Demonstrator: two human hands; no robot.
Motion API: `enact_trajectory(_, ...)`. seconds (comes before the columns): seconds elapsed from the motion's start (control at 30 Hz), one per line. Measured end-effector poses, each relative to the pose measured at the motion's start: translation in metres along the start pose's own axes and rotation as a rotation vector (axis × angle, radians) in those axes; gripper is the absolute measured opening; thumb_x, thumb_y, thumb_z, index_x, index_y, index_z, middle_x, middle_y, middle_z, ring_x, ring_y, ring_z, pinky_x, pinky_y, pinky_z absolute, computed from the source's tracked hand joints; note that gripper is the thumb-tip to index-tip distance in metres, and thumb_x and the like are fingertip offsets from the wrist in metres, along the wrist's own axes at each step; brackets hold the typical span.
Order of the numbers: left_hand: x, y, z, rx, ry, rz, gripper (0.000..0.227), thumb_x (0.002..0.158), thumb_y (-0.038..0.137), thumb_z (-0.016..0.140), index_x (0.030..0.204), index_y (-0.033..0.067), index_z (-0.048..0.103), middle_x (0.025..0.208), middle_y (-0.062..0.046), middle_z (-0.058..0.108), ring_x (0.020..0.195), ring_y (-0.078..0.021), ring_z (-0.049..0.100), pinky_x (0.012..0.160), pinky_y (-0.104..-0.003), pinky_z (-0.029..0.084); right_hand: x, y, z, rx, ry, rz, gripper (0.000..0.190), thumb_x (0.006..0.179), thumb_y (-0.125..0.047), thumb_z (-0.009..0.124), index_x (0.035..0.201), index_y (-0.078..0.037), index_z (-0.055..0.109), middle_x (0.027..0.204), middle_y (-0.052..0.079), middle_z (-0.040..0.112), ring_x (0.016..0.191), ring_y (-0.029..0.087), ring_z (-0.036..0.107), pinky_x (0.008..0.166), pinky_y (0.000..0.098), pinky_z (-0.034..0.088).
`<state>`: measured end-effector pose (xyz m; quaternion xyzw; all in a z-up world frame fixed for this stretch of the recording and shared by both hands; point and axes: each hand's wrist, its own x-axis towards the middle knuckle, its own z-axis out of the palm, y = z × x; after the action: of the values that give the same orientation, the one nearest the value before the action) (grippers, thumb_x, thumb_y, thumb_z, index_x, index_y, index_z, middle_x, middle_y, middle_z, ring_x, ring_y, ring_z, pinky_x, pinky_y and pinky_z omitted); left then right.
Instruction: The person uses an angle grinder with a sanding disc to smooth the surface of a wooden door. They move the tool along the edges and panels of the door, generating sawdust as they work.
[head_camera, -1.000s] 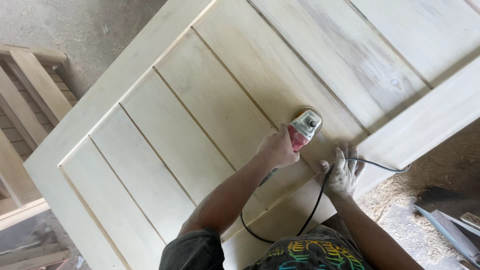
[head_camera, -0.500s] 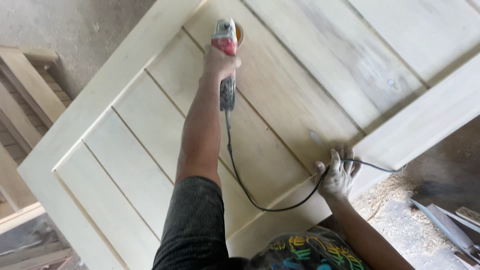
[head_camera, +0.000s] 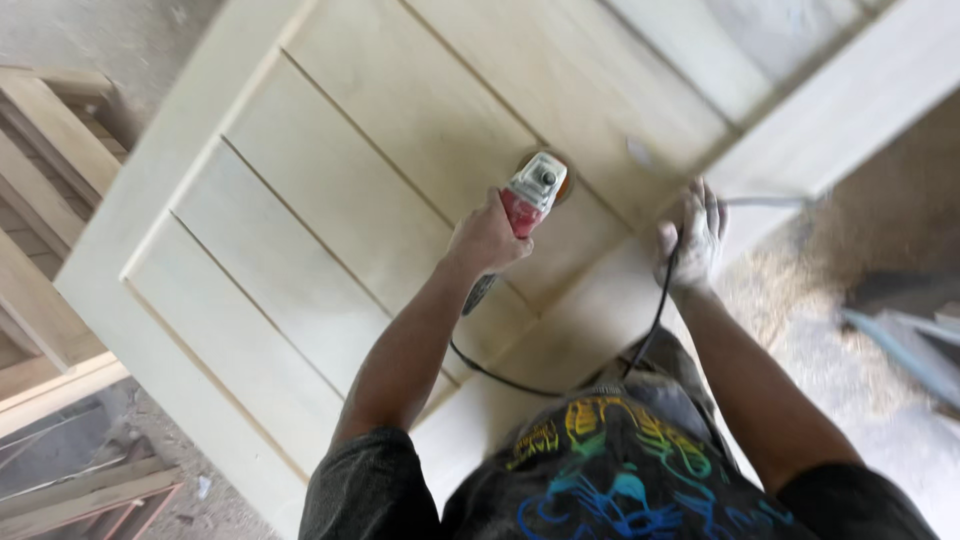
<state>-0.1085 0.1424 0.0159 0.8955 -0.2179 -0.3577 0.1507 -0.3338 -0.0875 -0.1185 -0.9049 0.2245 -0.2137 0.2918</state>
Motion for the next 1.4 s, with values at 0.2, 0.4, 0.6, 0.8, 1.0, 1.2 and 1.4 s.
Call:
enact_trajectory(0.2, -0.039, 0.010, 0.037, 0.096, -0.110, 0.134, 0.072, 0.073, 0.029, 0.081, 0.127, 0.0000, 0.042, 0.118, -0.024, 0.068, 0.111, -0.0397, 0.068, 0.099, -0.048, 0.054, -0.046, -0.023, 0.006, -0.039, 0.002, 0.092, 0.076, 0.112, -0.062, 0.026, 0.151, 0.001, 0.042, 0.162, 0.029, 0.041, 0.151, 0.049, 0.034, 0.126, 0.0610, 0.019)
enact_trajectory(0.4, -0.050, 0.018, 0.051, 0.158, -0.150, 0.222, 0.065, 0.075, 0.026, 0.077, 0.125, 0.0013, 0.044, 0.115, -0.021, 0.071, 0.110, -0.0370, 0.070, 0.099, -0.046, 0.054, -0.055, -0.028, 0.003, -0.045, -0.010, 0.073, 0.073, 0.113, -0.061, 0.030, 0.149, 0.001, 0.044, 0.160, 0.026, 0.044, 0.151, 0.047, 0.034, 0.125, 0.0612, 0.019)
enact_trajectory(0.6, -0.094, -0.036, 0.056, 0.135, -0.141, 0.141, 0.060, 0.083, 0.031, 0.073, 0.126, 0.0010, 0.043, 0.112, -0.025, 0.070, 0.106, -0.0426, 0.070, 0.095, -0.050, 0.055, -0.051, -0.034, 0.004, -0.086, -0.037, 0.087, 0.071, 0.112, -0.060, 0.032, 0.148, 0.000, 0.044, 0.162, 0.023, 0.044, 0.154, 0.044, 0.032, 0.127, 0.0605, 0.017)
enact_trajectory(0.8, -0.128, -0.075, 0.060, 0.161, -0.175, 0.075, 0.070, 0.077, 0.034, 0.077, 0.128, 0.0014, 0.041, 0.111, -0.028, 0.069, 0.106, -0.0440, 0.069, 0.095, -0.051, 0.055, -0.049, -0.046, 0.004, -0.171, -0.107, 0.134, 0.073, 0.112, -0.061, 0.034, 0.148, 0.002, 0.044, 0.162, 0.023, 0.039, 0.154, 0.041, 0.028, 0.124, 0.0612, 0.014)
enact_trajectory(1.0, -0.073, -0.023, 0.060, 0.036, -0.102, 0.156, 0.070, 0.078, 0.033, 0.077, 0.131, 0.0037, 0.041, 0.116, -0.026, 0.068, 0.108, -0.0441, 0.068, 0.094, -0.051, 0.054, -0.040, -0.046, -0.001, -0.145, -0.044, 0.089, 0.069, 0.112, -0.060, 0.034, 0.143, -0.001, 0.049, 0.161, 0.020, 0.045, 0.151, 0.040, 0.035, 0.124, 0.0599, 0.020)
enact_trajectory(1.2, -0.020, 0.028, 0.056, 0.207, -0.145, 0.254, 0.073, 0.074, 0.029, 0.081, 0.128, -0.0009, 0.040, 0.115, -0.024, 0.069, 0.109, -0.0393, 0.069, 0.099, -0.046, 0.055, -0.042, -0.041, -0.003, -0.073, 0.030, 0.057, 0.066, 0.113, -0.059, 0.035, 0.141, -0.002, 0.051, 0.155, 0.021, 0.051, 0.147, 0.041, 0.042, 0.123, 0.0584, 0.024)
enact_trajectory(1.4, -0.055, 0.001, 0.057, 0.151, -0.179, 0.186, 0.072, 0.079, 0.029, 0.075, 0.133, -0.0001, 0.039, 0.114, -0.023, 0.070, 0.105, -0.0393, 0.072, 0.096, -0.047, 0.057, -0.051, -0.039, 0.002, -0.083, 0.019, 0.066, 0.068, 0.113, -0.061, 0.033, 0.144, -0.002, 0.049, 0.159, 0.020, 0.049, 0.151, 0.042, 0.038, 0.125, 0.0616, 0.022)
